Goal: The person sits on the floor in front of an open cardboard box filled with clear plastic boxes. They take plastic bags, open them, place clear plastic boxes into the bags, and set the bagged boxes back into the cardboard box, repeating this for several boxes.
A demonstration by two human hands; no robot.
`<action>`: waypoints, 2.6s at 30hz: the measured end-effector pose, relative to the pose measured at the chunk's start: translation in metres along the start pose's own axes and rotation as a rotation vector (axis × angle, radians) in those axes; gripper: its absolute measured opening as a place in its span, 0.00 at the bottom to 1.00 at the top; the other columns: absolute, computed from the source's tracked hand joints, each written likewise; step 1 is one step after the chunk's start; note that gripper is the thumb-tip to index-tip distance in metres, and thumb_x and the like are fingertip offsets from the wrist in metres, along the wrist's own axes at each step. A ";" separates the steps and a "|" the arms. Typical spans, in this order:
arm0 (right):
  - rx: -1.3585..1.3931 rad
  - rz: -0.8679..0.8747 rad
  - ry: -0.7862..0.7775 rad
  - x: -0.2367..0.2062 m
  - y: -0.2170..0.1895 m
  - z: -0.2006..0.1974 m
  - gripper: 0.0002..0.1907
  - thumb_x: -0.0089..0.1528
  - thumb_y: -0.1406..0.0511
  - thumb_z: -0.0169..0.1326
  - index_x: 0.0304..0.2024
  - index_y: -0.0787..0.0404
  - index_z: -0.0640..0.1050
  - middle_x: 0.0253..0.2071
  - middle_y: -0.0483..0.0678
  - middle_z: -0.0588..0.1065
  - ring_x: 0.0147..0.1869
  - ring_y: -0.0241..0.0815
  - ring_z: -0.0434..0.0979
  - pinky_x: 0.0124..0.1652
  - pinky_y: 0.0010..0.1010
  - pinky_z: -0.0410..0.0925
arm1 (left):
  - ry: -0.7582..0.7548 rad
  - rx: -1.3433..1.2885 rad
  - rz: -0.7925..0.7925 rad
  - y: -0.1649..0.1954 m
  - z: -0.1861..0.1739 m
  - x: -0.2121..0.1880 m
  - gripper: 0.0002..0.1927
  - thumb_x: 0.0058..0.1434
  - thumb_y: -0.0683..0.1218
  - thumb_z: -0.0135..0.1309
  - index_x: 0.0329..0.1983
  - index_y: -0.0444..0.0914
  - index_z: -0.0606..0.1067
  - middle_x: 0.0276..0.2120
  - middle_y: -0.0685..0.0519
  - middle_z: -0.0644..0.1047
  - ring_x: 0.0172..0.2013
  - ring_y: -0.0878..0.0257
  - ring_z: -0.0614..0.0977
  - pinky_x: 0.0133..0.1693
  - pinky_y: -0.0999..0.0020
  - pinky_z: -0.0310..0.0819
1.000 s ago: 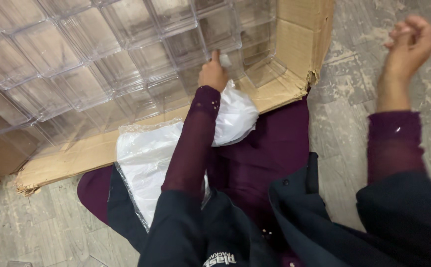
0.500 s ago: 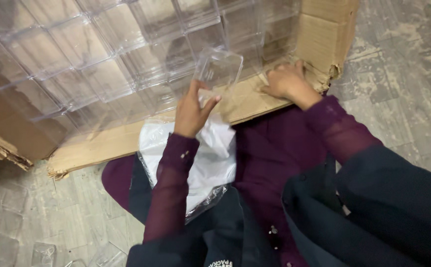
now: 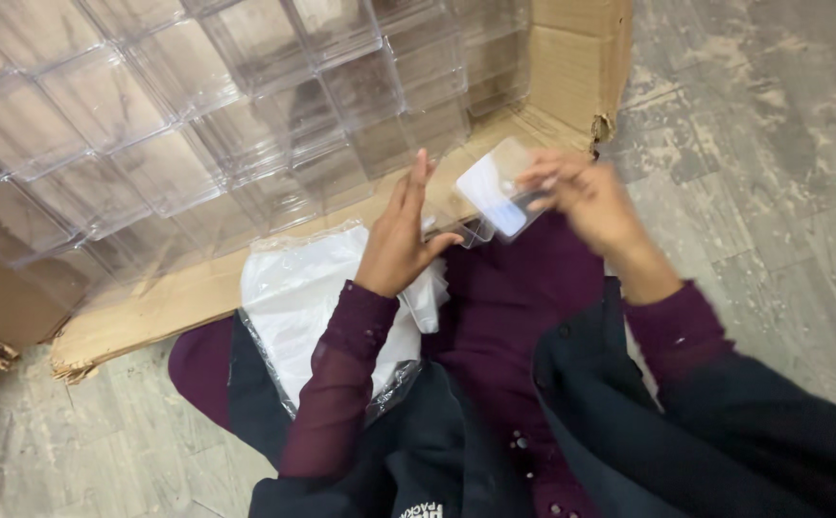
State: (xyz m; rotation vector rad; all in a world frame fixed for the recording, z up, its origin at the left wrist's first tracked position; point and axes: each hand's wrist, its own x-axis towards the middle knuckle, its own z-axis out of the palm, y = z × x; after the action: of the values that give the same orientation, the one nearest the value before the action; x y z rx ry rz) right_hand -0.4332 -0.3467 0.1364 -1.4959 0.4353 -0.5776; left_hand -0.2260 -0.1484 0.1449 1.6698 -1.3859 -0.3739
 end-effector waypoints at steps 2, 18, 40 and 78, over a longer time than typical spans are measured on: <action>-0.332 0.037 -0.041 -0.011 0.012 0.013 0.19 0.66 0.62 0.57 0.58 0.63 0.73 0.56 0.51 0.73 0.60 0.44 0.74 0.54 0.34 0.73 | 0.014 0.031 0.043 0.003 0.005 -0.001 0.54 0.52 0.48 0.72 0.77 0.41 0.53 0.70 0.42 0.65 0.67 0.42 0.69 0.62 0.56 0.69; -0.702 -0.194 -0.014 -0.015 -0.014 0.031 0.67 0.50 0.58 0.76 0.78 0.60 0.46 0.67 0.60 0.60 0.71 0.55 0.65 0.63 0.41 0.68 | -0.080 0.001 0.160 0.015 0.018 0.008 0.41 0.58 0.43 0.66 0.73 0.47 0.63 0.71 0.52 0.64 0.68 0.48 0.72 0.60 0.61 0.76; -0.720 -0.103 -0.052 -0.014 -0.017 0.030 0.66 0.47 0.53 0.76 0.78 0.56 0.51 0.65 0.58 0.62 0.70 0.56 0.65 0.64 0.42 0.68 | -0.069 -0.008 0.159 0.015 0.017 0.008 0.41 0.57 0.42 0.67 0.73 0.48 0.64 0.72 0.55 0.65 0.65 0.50 0.75 0.57 0.61 0.79; -0.641 -0.267 0.091 -0.036 -0.001 0.029 0.51 0.53 0.54 0.74 0.74 0.55 0.63 0.70 0.58 0.60 0.76 0.55 0.61 0.68 0.44 0.64 | -0.268 -0.464 0.002 0.015 0.026 0.035 0.27 0.68 0.48 0.58 0.70 0.43 0.69 0.66 0.44 0.74 0.64 0.57 0.78 0.61 0.66 0.73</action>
State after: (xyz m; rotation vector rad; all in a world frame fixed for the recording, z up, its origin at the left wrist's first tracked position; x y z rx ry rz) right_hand -0.4450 -0.3020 0.1361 -2.1680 0.5238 -0.7609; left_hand -0.2428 -0.1909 0.1532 1.2663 -1.3607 -0.8735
